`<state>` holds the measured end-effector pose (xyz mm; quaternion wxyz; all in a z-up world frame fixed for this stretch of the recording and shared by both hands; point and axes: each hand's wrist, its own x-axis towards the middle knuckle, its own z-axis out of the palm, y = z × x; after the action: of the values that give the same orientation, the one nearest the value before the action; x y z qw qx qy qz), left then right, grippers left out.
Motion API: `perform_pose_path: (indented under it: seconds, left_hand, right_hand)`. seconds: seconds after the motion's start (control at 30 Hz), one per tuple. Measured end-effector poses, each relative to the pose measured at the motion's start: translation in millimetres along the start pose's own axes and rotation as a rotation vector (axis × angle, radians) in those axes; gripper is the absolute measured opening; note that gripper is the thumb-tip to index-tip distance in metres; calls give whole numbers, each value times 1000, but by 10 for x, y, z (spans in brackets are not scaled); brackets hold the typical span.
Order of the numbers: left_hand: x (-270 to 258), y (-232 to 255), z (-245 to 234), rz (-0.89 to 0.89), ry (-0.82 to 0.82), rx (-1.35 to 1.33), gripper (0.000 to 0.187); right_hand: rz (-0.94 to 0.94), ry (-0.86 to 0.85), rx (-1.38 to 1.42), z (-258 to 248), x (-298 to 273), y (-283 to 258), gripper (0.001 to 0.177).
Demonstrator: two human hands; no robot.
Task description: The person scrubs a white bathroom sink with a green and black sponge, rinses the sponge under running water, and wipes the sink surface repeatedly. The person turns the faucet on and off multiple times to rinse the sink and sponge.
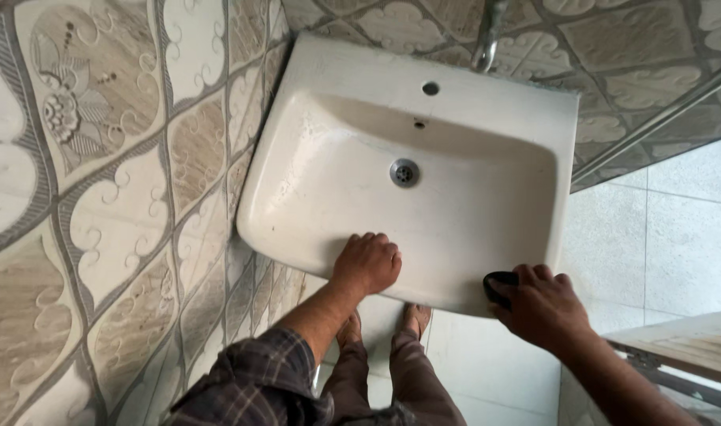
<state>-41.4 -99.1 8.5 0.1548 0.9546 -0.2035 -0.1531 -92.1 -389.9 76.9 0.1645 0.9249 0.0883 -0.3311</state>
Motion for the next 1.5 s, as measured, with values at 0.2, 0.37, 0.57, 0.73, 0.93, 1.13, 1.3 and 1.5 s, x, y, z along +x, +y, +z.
perform_pose_path:
  seconds: [0.2, 0.37, 0.57, 0.73, 0.93, 1.13, 1.3, 1.5]
  left_hand:
    - [33, -21, 58, 23, 58, -13, 34]
    - [127, -154, 4, 59, 93, 19, 31]
    - [112, -114, -11, 65, 131, -21, 31]
    - [61, -42, 47, 52, 40, -34, 32]
    - [79, -60, -18, 50, 58, -35, 32]
    - [54, -54, -37, 70, 45, -17, 33]
    - [28, 51, -26, 56, 35, -45, 33]
    - [80, -29, -148, 66, 58, -25, 33]
  right_hand:
    - [-34, 62, -188, -293, 828, -222, 52]
    - [4, 70, -30, -387, 464, 236, 58]
    - [63, -1, 243, -127, 393, -399, 52]
    - [17, 151, 231, 33, 259, 22, 51]
    - [-12, 119, 269, 37, 416, -293, 52]
    - [47, 92, 315, -19, 300, -563, 52]
    - [100, 124, 228, -59, 95, 36, 51]
    - [-36, 155, 357, -99, 303, -753, 50]
